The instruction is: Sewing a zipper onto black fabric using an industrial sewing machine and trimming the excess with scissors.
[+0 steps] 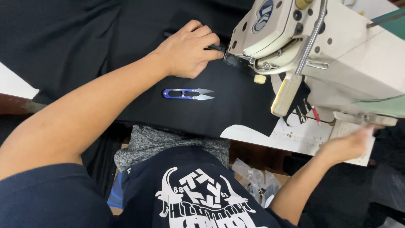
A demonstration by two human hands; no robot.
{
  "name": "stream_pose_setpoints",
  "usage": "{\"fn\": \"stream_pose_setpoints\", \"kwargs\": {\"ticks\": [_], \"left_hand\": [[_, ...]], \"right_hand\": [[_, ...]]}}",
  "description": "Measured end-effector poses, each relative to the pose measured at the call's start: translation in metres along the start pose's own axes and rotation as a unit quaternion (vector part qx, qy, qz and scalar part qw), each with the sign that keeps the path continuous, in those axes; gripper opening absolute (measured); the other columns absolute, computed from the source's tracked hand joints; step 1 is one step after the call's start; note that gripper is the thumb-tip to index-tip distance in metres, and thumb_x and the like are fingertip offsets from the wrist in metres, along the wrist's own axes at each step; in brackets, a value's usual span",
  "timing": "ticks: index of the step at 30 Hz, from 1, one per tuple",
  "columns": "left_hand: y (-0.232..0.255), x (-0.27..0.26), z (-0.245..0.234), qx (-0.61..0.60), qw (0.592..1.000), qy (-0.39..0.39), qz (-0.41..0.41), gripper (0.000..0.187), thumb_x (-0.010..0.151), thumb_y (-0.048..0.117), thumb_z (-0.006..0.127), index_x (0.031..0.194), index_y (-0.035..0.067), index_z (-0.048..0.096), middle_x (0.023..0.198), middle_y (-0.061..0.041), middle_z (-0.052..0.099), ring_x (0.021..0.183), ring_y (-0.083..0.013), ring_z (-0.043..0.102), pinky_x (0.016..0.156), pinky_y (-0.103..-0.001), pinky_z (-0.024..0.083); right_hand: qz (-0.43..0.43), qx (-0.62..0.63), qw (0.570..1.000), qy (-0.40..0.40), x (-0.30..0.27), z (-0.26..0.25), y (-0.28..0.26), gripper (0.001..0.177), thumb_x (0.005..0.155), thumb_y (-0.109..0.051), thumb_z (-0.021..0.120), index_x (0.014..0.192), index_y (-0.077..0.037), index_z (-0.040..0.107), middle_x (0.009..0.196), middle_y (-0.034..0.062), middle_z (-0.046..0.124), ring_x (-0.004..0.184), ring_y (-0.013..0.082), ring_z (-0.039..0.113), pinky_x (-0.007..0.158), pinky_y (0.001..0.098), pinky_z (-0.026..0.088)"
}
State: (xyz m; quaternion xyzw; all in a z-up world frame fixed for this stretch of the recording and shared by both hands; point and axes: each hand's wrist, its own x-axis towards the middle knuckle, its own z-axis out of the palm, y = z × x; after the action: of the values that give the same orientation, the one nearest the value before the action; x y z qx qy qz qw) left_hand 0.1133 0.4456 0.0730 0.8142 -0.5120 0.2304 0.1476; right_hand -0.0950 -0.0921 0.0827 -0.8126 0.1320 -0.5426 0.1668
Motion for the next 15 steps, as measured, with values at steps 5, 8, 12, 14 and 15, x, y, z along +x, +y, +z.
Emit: {"fn": "stream_pose_setpoints", "kwargs": {"ticks": [5,8,12,14,15], "left_hand": [[0.0,0.0,0.001,-0.013,1.0,0.013,0.016,0.036,0.085,0.018,0.069,0.117,0.025,0.08,0.115,-0.003,0.066,0.102,-0.0248,0.06,0.098,-0.041,0.043],[0.0,-0.003,0.001,-0.006,0.999,0.023,0.027,0.037,0.08,0.018,0.072,0.114,0.028,0.081,0.116,-0.002,0.067,0.104,-0.0243,0.061,0.099,-0.041,0.043],[0.026,-0.002,-0.021,-0.025,0.998,0.061,0.0,0.033,0.079,0.007,0.074,0.11,0.019,0.079,0.116,-0.006,0.066,0.103,-0.0275,0.061,0.094,-0.042,0.045],[0.049,-0.002,-0.037,-0.03,0.995,0.076,-0.061,0.029,0.082,0.001,0.068,0.107,0.012,0.076,0.103,-0.005,0.063,0.093,-0.0261,0.057,0.08,-0.039,0.042],[0.062,-0.004,-0.042,-0.033,0.995,0.075,-0.058,0.029,0.082,0.001,0.068,0.107,0.012,0.076,0.103,-0.005,0.063,0.093,-0.0261,0.057,0.08,-0.039,0.042]], "right_hand": [[0.043,-0.161,0.938,-0.304,-0.031,-0.006,-0.064,0.056,0.119,-0.03,0.038,0.144,0.016,0.057,0.125,0.0356,0.071,0.113,0.0573,0.066,0.117,0.0572,0.015],[0.031,-0.176,0.935,-0.306,-0.035,-0.006,-0.067,0.058,0.118,-0.029,0.034,0.147,0.017,0.052,0.139,0.0369,0.063,0.129,0.0538,0.059,0.116,0.0581,0.012],[0.008,-0.172,0.934,-0.313,-0.036,-0.007,-0.066,0.056,0.119,-0.025,0.033,0.142,0.017,0.062,0.144,0.0386,0.057,0.138,0.0488,0.051,0.115,0.0606,0.013],[0.008,-0.167,0.932,-0.322,-0.034,-0.008,-0.068,0.057,0.119,-0.026,0.033,0.145,0.018,0.058,0.147,0.0396,0.054,0.14,0.0513,0.048,0.116,0.0602,0.012],[0.011,-0.17,0.931,-0.322,-0.035,-0.009,-0.069,0.057,0.119,-0.026,0.033,0.145,0.018,0.058,0.147,0.0396,0.054,0.14,0.0513,0.048,0.116,0.0602,0.012]]}}
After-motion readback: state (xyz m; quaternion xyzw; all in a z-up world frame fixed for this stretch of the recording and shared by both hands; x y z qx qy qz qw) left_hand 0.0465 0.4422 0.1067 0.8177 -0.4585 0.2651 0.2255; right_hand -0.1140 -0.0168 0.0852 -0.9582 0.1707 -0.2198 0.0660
